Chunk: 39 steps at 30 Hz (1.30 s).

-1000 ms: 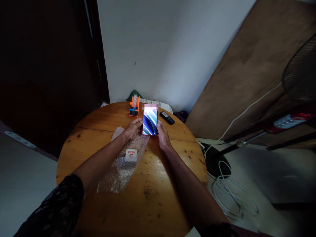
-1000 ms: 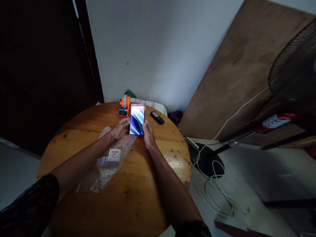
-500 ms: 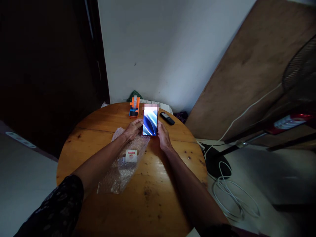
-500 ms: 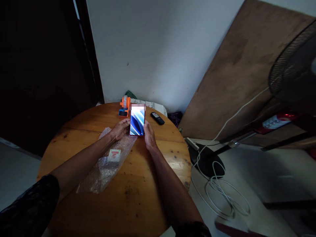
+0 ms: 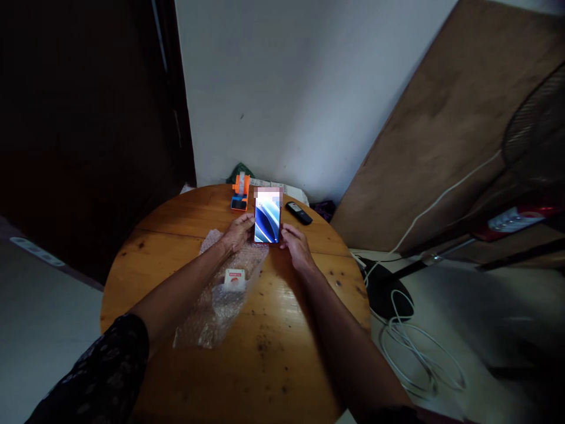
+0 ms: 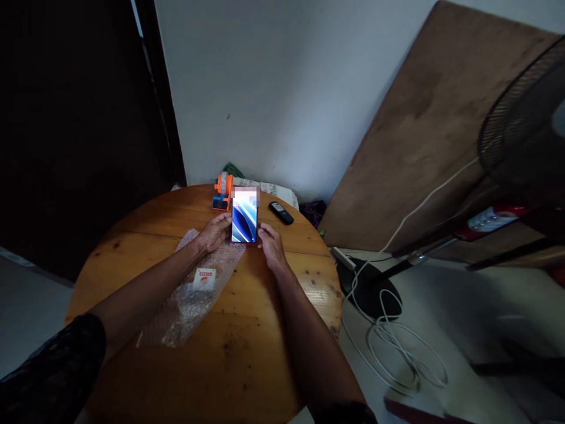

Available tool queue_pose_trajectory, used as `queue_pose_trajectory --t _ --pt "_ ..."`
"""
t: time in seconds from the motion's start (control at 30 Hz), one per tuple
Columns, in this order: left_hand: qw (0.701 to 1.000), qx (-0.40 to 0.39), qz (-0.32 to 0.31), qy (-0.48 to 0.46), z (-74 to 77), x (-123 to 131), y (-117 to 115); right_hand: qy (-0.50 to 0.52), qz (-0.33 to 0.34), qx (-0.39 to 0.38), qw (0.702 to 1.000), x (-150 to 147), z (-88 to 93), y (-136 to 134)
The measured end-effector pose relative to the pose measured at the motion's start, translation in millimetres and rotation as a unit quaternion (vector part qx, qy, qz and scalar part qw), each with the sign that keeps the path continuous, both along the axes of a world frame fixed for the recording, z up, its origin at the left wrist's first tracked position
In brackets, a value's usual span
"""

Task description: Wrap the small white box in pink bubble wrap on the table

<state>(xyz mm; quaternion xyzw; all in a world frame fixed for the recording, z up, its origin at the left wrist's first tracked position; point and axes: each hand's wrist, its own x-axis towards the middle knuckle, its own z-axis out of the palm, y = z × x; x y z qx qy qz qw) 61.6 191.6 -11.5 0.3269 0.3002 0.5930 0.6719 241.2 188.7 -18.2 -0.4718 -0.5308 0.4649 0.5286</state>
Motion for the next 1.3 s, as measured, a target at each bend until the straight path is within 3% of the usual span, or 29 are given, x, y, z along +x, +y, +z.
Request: queue_pose_trajectory --t 0.2,0.4,0.67,0.87,1.0,1.17,1.3 --pt "1.0 -0.002 -0.004 0.004 -2.5 -1.8 2.0 -0.067 0.062 0.0 0.996 8.8 4.7 -1.2" --pt "1.0 -0.007 -0.012 0.007 -4.3 -2.4 3.7 0.01 0.101 -0.055 0.993 8.8 9.3 -5.7" --pt "0.999 -0.025 -0.041 0.009 -5.3 -6.2 9.3 0.055 0.059 -0.104 0.991 13.4 10.9 -3.4" --pt "0.996 -0.083 0.0 -0.015 -4.4 -5.9 12.1 0.008 0.02 -0.14 0.99 19.3 16.1 -2.3" --pt "0.995 -0.093 0.009 -0.021 -2.5 -5.0 10.3 -0.076 -0.012 -0.136 0.988 19.3 17.1 -0.9" --pt "0.996 -0.088 0.003 -0.017 -2.3 -5.9 8.4 -0.231 -0.073 -0.103 0.965 24.5 21.1 -1.5" --pt "0.996 -0.085 0.002 -0.011 -2.8 -6.9 7.4 -0.42 -0.134 0.01 0.898 31.1 28.6 -6.2"
